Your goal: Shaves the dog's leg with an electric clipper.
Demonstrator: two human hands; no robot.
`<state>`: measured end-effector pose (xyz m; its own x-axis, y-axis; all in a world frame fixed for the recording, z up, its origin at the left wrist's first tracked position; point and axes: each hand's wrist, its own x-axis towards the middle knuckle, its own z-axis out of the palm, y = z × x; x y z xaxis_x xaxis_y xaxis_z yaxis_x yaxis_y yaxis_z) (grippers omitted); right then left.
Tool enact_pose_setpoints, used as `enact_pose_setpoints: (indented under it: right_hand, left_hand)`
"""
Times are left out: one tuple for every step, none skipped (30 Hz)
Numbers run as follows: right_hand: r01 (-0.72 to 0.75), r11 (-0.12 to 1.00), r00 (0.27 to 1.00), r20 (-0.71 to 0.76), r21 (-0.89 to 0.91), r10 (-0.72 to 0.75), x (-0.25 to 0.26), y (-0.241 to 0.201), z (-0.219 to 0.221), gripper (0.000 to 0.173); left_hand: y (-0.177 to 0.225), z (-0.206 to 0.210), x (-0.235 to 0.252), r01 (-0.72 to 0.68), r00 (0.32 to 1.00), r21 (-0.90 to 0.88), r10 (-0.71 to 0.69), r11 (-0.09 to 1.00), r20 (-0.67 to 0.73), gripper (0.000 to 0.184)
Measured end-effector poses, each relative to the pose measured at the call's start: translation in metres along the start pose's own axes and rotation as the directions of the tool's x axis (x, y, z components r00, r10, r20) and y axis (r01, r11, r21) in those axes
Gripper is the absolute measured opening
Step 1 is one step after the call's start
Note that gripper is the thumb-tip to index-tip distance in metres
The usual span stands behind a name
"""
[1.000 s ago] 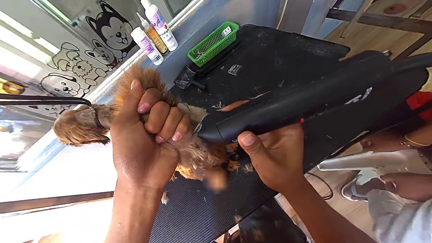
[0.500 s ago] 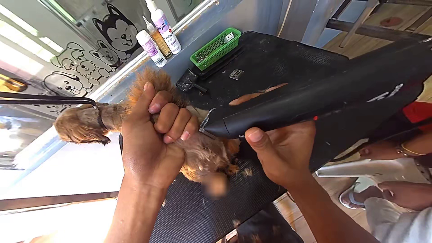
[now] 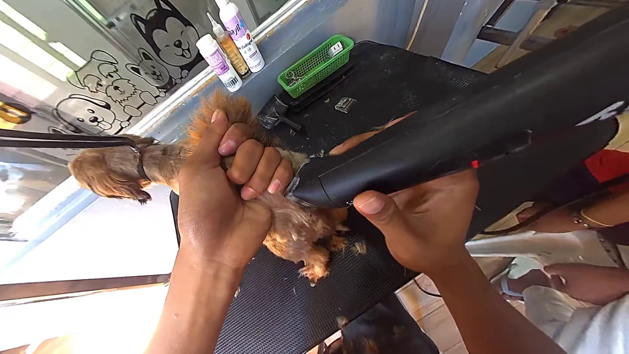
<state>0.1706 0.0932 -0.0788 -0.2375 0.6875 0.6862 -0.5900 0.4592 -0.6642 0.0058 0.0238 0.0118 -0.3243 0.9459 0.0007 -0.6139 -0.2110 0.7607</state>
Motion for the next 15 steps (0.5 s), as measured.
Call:
enact_pose_setpoints:
  right_hand:
    - [0.004,1.0,1.0,0.003,-0.011,-0.004,0.0006,-0.0009,0.0,0.05]
    - [0.009,1.0,1.0,0.006,-0.02,-0.009,0.0009,-0.0021,0.0002,0.05]
    - [0.012,0.999,1.0,0.008,-0.035,-0.012,0.0009,-0.0034,0.0005,0.05]
    - [0.018,0.998,1.0,0.005,-0.054,-0.018,0.0009,-0.0044,0.0009,0.049]
    - [0.028,0.997,1.0,0.003,-0.068,-0.028,0.0009,-0.0047,0.0013,0.049]
    - [0.041,0.996,0.999,0.002,-0.077,-0.041,0.0008,-0.0047,0.0018,0.048]
    - [0.054,0.995,0.999,0.0,-0.088,-0.054,0.0008,-0.0044,0.0023,0.047]
    - [0.061,0.993,0.998,-0.002,-0.1,-0.061,0.0004,-0.0039,0.0027,0.046]
    - [0.06,0.992,0.998,-0.004,-0.113,-0.06,-0.0005,-0.0036,0.003,0.047]
    - [0.059,0.991,0.998,-0.003,-0.117,-0.059,-0.0014,-0.0035,0.0033,0.048]
    - [0.057,0.991,0.998,-0.004,-0.124,-0.058,-0.0023,-0.0036,0.0037,0.049]
    - [0.058,0.99,0.998,-0.003,-0.13,-0.059,-0.0027,-0.0039,0.0042,0.048]
    - [0.06,0.99,0.998,-0.002,-0.127,-0.061,-0.0032,-0.0043,0.0047,0.048]
    - [0.058,0.99,0.998,-0.002,-0.126,-0.059,-0.0038,-0.0048,0.0049,0.048]
    - [0.06,0.99,0.998,-0.006,-0.124,-0.062,-0.0045,-0.0049,0.0051,0.049]
  left_hand:
    - [0.0,0.0,0.0002,0.0,1.0,-0.004,0.0,1.0,0.002,0.057]
    - [0.0,-0.0002,0.0005,0.001,1.0,-0.018,-0.001,1.0,0.007,0.058]
    - [-0.0003,-0.0003,0.0011,-0.001,1.0,-0.043,0.001,0.999,0.008,0.058]
    - [-0.0005,-0.0002,0.0015,-0.004,1.0,-0.054,0.004,0.999,0.006,0.058]
    - [-0.0005,-0.0001,0.0018,-0.005,1.0,-0.058,0.005,0.998,0.005,0.058]
    - [-0.0003,-0.0003,0.0019,-0.005,1.0,-0.061,0.005,0.998,0.002,0.058]
    - [-0.0004,-0.0004,0.002,-0.006,1.0,-0.065,0.006,0.998,0.002,0.057]
    - [-0.0005,-0.0003,0.0021,-0.01,1.0,-0.065,0.009,0.998,-0.005,0.057]
    - [-0.0004,-0.0006,0.0021,-0.012,1.0,-0.066,0.011,0.998,-0.007,0.057]
    - [-0.0005,-0.0007,0.002,-0.014,1.0,-0.065,0.013,0.998,-0.008,0.057]
    - [-0.0006,-0.0007,0.002,-0.013,1.0,-0.066,0.013,0.998,-0.009,0.057]
    - [-0.0008,-0.0005,0.0019,-0.013,1.0,-0.063,0.013,0.998,-0.01,0.057]
    - [-0.001,-0.0005,0.0018,-0.012,1.0,-0.064,0.012,0.998,-0.01,0.056]
    - [-0.0011,-0.0005,0.002,-0.011,1.0,-0.071,0.01,0.997,-0.012,0.056]
    - [-0.0013,-0.0007,0.0022,-0.008,1.0,-0.077,0.008,0.997,-0.011,0.056]
